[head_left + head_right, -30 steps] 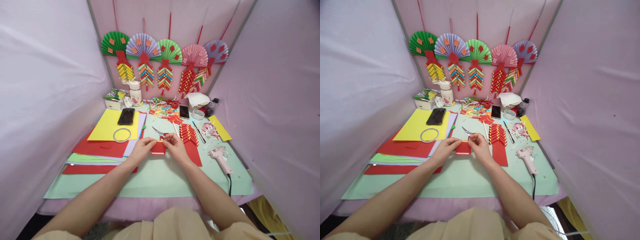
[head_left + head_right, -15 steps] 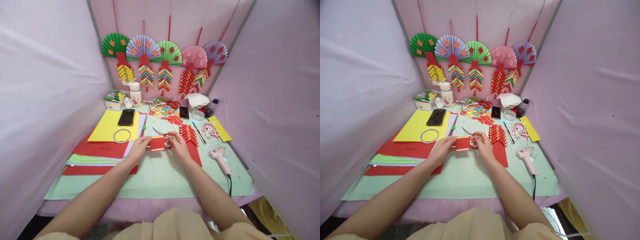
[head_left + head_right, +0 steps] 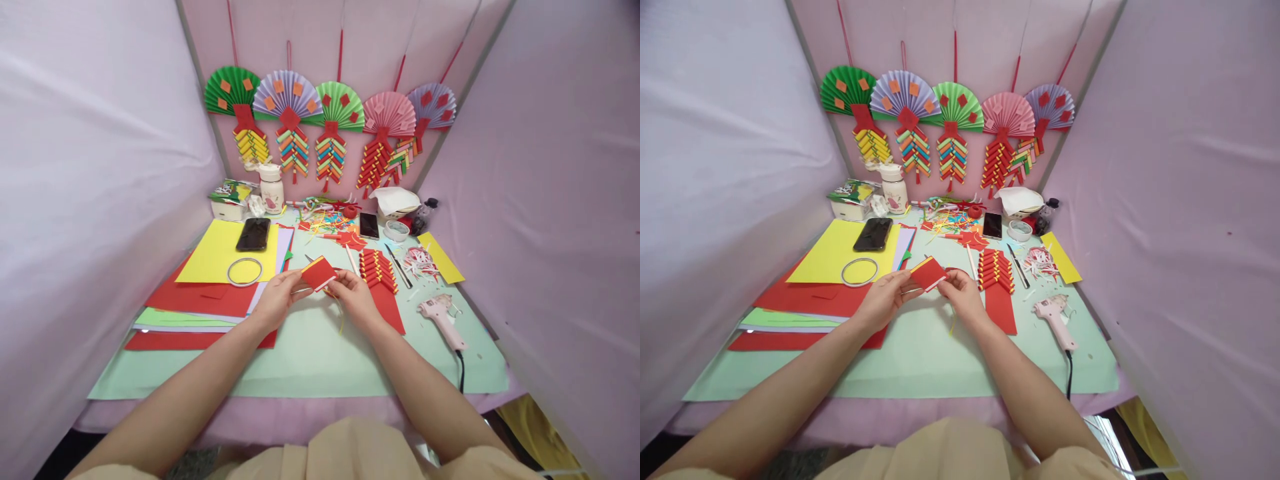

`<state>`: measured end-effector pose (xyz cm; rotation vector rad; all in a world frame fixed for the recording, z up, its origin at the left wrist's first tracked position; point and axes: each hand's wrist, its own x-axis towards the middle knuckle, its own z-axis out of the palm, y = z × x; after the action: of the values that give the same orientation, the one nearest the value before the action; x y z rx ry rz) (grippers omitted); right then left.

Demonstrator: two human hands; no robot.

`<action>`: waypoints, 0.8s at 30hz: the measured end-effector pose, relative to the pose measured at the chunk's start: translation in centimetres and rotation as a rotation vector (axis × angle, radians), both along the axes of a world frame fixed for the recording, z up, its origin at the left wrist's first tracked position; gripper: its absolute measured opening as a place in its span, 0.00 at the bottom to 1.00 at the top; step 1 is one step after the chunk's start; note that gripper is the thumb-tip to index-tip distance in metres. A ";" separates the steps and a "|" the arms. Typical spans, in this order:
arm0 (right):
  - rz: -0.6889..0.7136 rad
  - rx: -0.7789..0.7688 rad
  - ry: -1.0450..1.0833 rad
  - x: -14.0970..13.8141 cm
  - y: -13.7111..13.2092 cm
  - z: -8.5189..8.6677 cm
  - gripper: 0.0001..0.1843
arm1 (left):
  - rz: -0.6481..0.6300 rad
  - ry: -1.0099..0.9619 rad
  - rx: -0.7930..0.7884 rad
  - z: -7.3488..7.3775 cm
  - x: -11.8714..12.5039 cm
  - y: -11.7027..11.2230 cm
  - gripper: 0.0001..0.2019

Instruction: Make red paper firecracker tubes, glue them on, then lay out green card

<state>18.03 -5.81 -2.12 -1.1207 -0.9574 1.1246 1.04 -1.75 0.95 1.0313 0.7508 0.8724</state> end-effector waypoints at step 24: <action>-0.028 0.455 -0.706 -0.1 -1.0 0.3 0.07 | -0.112 0.385 0.156 0.4 0.1 -0.8 0.14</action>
<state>17.96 -6.80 -1.83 -1.1525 -1.6386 0.4259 1.14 -2.56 1.34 1.3898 0.9466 0.6490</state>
